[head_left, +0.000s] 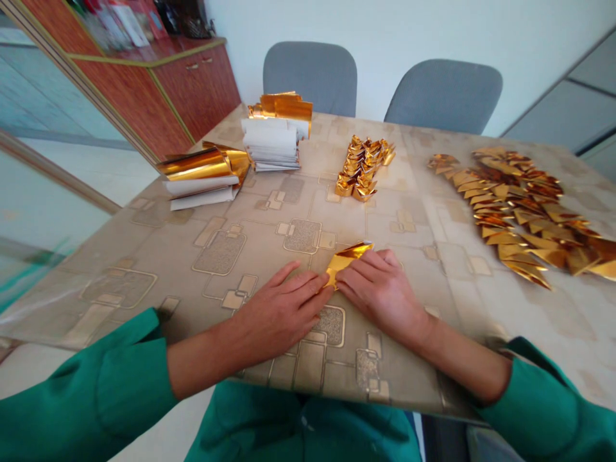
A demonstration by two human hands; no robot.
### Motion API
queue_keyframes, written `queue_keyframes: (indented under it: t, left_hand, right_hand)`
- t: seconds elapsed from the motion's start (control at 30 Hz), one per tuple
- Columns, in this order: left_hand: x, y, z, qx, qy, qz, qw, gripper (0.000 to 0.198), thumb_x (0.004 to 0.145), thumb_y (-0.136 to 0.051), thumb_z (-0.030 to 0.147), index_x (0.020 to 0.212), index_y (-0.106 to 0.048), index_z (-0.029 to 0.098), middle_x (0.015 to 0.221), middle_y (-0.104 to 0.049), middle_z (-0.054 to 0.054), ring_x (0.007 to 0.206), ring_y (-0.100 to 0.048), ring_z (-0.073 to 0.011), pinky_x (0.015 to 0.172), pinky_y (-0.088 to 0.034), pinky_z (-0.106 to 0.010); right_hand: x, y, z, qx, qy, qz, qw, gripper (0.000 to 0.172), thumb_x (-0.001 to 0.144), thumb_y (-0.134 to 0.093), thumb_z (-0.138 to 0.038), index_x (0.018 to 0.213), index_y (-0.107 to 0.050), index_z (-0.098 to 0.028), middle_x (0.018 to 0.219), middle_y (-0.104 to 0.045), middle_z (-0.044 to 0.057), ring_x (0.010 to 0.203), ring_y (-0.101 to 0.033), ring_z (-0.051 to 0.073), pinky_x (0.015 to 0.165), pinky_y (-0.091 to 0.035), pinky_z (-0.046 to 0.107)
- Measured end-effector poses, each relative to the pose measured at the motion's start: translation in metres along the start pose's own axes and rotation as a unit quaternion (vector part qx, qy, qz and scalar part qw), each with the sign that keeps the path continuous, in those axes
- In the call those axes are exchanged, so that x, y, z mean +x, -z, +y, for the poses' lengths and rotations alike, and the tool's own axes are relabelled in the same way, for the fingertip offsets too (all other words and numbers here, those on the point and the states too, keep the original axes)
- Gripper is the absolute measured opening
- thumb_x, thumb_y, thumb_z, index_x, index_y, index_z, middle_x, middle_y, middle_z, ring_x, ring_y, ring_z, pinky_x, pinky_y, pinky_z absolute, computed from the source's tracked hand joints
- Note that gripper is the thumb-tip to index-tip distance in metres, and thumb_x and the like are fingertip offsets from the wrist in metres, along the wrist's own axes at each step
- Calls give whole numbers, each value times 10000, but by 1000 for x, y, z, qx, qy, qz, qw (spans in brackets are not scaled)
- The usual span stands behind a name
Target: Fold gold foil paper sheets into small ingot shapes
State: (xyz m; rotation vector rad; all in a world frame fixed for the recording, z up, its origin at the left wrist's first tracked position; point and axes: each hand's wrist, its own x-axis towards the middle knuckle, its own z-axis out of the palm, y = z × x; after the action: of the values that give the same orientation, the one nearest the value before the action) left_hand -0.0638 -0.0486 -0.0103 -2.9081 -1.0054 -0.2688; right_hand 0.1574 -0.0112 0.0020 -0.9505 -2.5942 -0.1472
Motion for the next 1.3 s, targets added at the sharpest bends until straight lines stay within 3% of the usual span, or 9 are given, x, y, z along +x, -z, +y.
queue_keyframes:
  t: [0.13, 0.27, 0.57, 0.77, 0.87, 0.97, 1.03, 1.2, 1.3]
  left_hand:
    - [1, 1, 0, -2, -1, 5, 1000, 375, 992, -417, 262, 1333, -520, 147, 1351, -590, -106, 1243, -518, -235, 1153, -240, -491]
    - [1, 3, -1, 1, 2, -1, 1000, 361, 990, -433, 268, 1322, -533, 165, 1349, -593, -98, 1239, -524, -224, 1155, -233, -503]
    - [-8, 9, -14, 16, -24, -10, 1000, 475, 950, -512, 451, 1356, -522, 204, 1395, -575, -86, 1296, -495, -264, 1168, -191, -548]
    - [-22, 19, -14, 26, -26, 13, 999, 456, 940, -534, 446, 1317, -557, 190, 1377, -589, -90, 1326, -475, -246, 1197, -171, -495]
    - [-14, 20, -6, 20, -12, 31, 999, 375, 944, -527, 400, 1205, -606, 143, 1286, -635, -102, 1221, -541, -236, 1185, -230, -474]
    - [2, 21, 1, 15, 22, 73, 997, 186, 941, -513, 286, 942, -640, 151, 1034, -680, -78, 1037, -591, -218, 1131, -333, -461]
    - [12, 20, 5, 17, 26, 95, 995, 168, 942, -497, 258, 879, -624, 168, 954, -659, -63, 970, -585, -208, 1104, -368, -461]
    - [21, 10, 11, 28, -7, 48, 998, 225, 951, -498, 281, 1102, -616, 161, 963, -632, -56, 961, -576, -211, 1095, -366, -473]
    - [18, 5, 10, 23, -6, 36, 999, 255, 958, -494, 292, 1137, -614, 154, 946, -634, -42, 925, -583, -207, 1077, -374, -481]
  right_hand:
    - [-20, 6, -8, -16, 23, -25, 999, 225, 996, -486, -284, 880, -661, -203, 848, -673, 37, 863, -500, 209, 826, -297, 380]
    - [-30, 11, -12, -23, 1, -31, 999, 236, 989, -498, -341, 1049, -665, -187, 927, -699, 50, 919, -519, 223, 919, -282, 414]
    - [-32, 11, -8, -10, -22, -19, 1000, 186, 978, -500, -247, 970, -678, -194, 913, -714, 45, 906, -541, 211, 966, -279, 413]
    - [-31, 13, -10, 4, -13, -45, 999, 223, 986, -487, -318, 982, -672, -193, 920, -697, 50, 905, -550, 216, 994, -285, 420]
    - [-29, 15, -11, 3, -15, -47, 999, 229, 978, -496, -337, 981, -674, -192, 903, -690, 52, 896, -547, 223, 988, -284, 429]
    - [-28, 15, -12, 7, -19, -42, 999, 220, 974, -501, -329, 979, -677, -197, 894, -689, 51, 895, -548, 220, 985, -280, 424]
    - [-29, 15, -12, 10, -21, -37, 999, 217, 973, -503, -325, 984, -678, -197, 898, -690, 50, 895, -549, 217, 984, -278, 417]
    - [-32, 13, -10, 12, -26, -35, 999, 211, 971, -507, -317, 994, -679, -196, 909, -693, 48, 905, -555, 215, 998, -266, 417]
    - [-33, 13, -10, 14, -27, -33, 999, 224, 977, -503, -328, 1022, -677, -196, 920, -704, 46, 915, -562, 214, 1013, -256, 425]
